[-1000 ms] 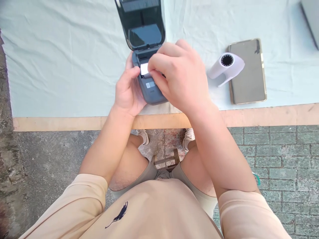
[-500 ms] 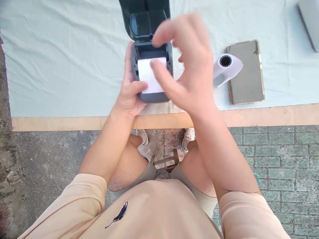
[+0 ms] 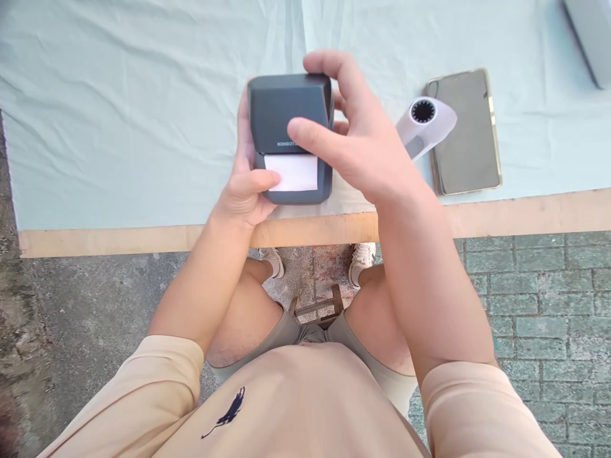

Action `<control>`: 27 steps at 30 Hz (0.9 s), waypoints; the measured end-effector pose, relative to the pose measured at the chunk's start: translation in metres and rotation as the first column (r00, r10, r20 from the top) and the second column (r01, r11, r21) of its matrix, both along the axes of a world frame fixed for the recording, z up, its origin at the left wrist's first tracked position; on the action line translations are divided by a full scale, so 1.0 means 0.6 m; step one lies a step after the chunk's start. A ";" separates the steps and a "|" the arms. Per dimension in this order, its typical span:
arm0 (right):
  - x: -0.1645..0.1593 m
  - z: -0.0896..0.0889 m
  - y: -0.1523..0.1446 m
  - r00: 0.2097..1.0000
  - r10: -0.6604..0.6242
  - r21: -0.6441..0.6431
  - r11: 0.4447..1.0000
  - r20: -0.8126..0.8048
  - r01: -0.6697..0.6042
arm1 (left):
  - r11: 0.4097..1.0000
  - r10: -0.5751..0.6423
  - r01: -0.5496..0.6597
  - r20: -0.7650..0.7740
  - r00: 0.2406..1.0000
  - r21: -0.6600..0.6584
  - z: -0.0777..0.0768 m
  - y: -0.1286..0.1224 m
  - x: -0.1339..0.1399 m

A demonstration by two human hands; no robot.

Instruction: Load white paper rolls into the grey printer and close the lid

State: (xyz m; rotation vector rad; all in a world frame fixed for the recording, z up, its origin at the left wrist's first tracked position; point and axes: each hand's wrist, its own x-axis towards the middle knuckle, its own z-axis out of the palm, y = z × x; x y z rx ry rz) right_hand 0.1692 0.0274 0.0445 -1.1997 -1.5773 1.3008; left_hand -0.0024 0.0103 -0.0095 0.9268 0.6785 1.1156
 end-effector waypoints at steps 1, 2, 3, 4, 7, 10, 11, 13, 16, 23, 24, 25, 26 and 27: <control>0.000 -0.001 -0.001 0.999 0.028 -0.014 0.999 -0.020 -0.029 | 1.000 0.012 -0.012 0.024 1.000 0.000 0.002 0.001 0.002; -0.002 -0.002 -0.002 0.998 0.045 -0.027 0.999 -0.049 -0.046 | 1.000 0.026 -0.026 0.053 0.998 -0.004 0.004 0.001 0.004; -0.003 -0.001 -0.003 0.996 0.056 -0.034 0.998 -0.076 -0.059 | 0.999 0.042 -0.041 0.080 0.996 -0.012 0.006 0.002 0.007; -0.006 0.000 -0.004 0.994 0.059 -0.033 0.998 -0.091 -0.062 | 0.998 0.059 -0.057 0.097 0.994 -0.021 0.009 0.002 0.009; -0.015 0.006 -0.008 0.996 0.057 -0.010 0.998 -0.072 -0.058 | 0.993 0.111 -0.109 0.072 0.991 -0.038 0.015 0.003 0.013; -0.024 0.007 -0.011 1.000 0.018 -0.004 1.000 -0.008 -0.018 | 0.987 0.141 -0.134 0.074 0.987 -0.092 0.020 0.004 0.015; -0.025 0.006 -0.011 1.000 0.001 -0.014 1.000 0.010 -0.001 | 0.982 0.155 -0.145 0.079 0.985 -0.124 0.020 0.004 0.015; -0.023 0.001 -0.008 0.999 -0.014 -0.029 0.999 0.038 0.016 | 0.967 0.184 -0.169 0.062 0.981 -0.192 0.018 0.006 0.015; -0.010 -0.003 -0.002 0.993 -0.009 0.008 1.000 0.114 0.008 | 0.945 0.216 -0.207 0.008 0.976 -0.252 0.011 0.011 0.014; -0.008 0.007 -0.007 0.935 -0.166 0.320 0.945 0.313 0.061 | 0.930 0.260 -0.231 0.068 0.963 -0.287 0.003 0.018 0.011; -0.014 0.009 -0.008 0.925 -0.276 0.409 0.900 0.262 0.152 | 0.935 0.248 -0.215 0.086 0.965 -0.283 0.006 0.017 0.012; -0.020 0.010 -0.010 0.909 -0.362 0.485 0.845 0.206 0.227 | 0.943 0.227 -0.191 0.106 0.968 -0.273 0.010 0.015 0.013; -0.025 0.011 -0.011 0.894 -0.419 0.536 0.797 0.158 0.278 | 0.953 0.199 -0.162 0.124 0.972 -0.257 0.014 0.013 0.014; -0.029 0.012 -0.011 0.887 -0.442 0.567 0.769 0.138 0.295 | 0.963 0.163 -0.128 0.136 0.977 -0.236 0.018 0.010 0.015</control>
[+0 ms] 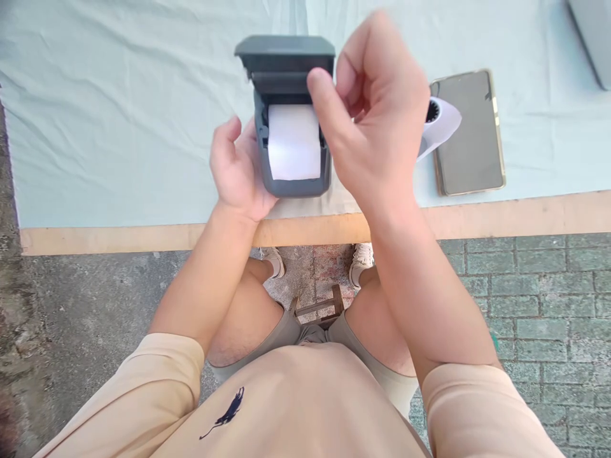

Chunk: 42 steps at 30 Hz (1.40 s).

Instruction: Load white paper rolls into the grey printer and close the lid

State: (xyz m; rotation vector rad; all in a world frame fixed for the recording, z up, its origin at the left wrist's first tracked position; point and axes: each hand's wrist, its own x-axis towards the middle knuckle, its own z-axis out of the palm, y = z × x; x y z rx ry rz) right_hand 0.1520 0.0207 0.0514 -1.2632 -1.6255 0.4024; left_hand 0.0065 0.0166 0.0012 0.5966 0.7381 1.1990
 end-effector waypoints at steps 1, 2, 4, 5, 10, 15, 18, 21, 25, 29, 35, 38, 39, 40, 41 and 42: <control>-0.002 0.001 0.000 1.000 0.007 0.016 1.000 0.024 -0.008 | 0.999 -0.021 0.021 -0.001 1.000 0.024 0.003 -0.002 0.001; -0.003 0.002 0.000 0.997 0.037 0.013 0.999 0.074 -0.038 | 0.999 -0.029 0.029 -0.008 1.000 0.044 0.006 -0.004 0.002; -0.001 0.005 0.001 0.976 0.101 -0.006 0.995 0.195 -0.102 | 0.998 -0.013 0.015 -0.038 0.999 0.061 0.008 -0.008 0.003; 0.001 0.007 0.002 0.959 0.124 -0.021 0.992 0.254 -0.123 | 0.998 -0.008 0.011 -0.056 0.998 0.058 0.008 -0.009 0.004; 0.012 0.015 0.006 0.836 0.125 -0.208 0.978 0.534 -0.013 | 0.996 -0.064 0.069 -0.083 0.994 0.061 0.006 -0.013 0.004; 0.015 0.021 0.005 0.691 0.248 -0.376 0.926 0.679 0.037 | 0.992 -0.107 0.110 -0.050 0.993 0.054 0.007 -0.015 0.006; 0.015 0.023 0.002 0.737 0.228 -0.366 0.930 0.637 0.029 | 0.995 -0.089 0.091 -0.051 0.995 0.031 0.005 -0.014 0.006; 0.020 0.028 0.001 0.915 0.205 -0.295 0.950 0.347 -0.101 | 1.000 -0.007 0.008 -0.046 0.999 0.011 -0.002 -0.009 0.004; 0.039 0.030 0.014 0.908 0.032 -0.422 0.878 -0.418 -0.225 | 0.999 0.041 -0.041 0.001 0.999 0.010 -0.013 0.000 -0.005; 0.061 0.002 0.038 0.770 -0.096 -0.612 0.672 -0.631 -0.417 | 0.999 0.040 -0.039 0.020 0.999 -0.035 -0.019 0.005 -0.012; 0.056 -0.043 0.030 0.905 0.098 -0.482 0.820 -0.413 -0.309 | 0.998 0.045 -0.045 -0.011 0.999 -0.049 -0.020 0.006 -0.012; 0.048 -0.047 0.018 0.990 0.107 -0.341 0.931 -0.093 -0.132 | 0.998 0.048 -0.049 -0.013 0.999 -0.047 -0.021 0.007 -0.012; 0.046 -0.049 0.017 0.996 0.081 -0.299 0.952 0.022 -0.071 | 0.998 0.049 -0.049 -0.017 0.999 -0.044 -0.021 0.007 -0.012; 0.045 -0.052 0.016 0.991 0.052 -0.274 0.962 0.125 -0.016 | 0.998 0.049 -0.049 -0.018 0.999 -0.042 -0.020 0.007 -0.012; 0.045 -0.056 0.016 0.977 0.027 -0.270 0.962 0.211 0.031 | 0.998 0.048 -0.048 -0.018 0.999 -0.041 -0.020 0.007 -0.012; 0.044 -0.059 0.016 0.960 0.015 -0.283 0.957 0.279 0.068 | 0.998 0.046 -0.047 -0.016 0.999 -0.043 -0.020 0.006 -0.011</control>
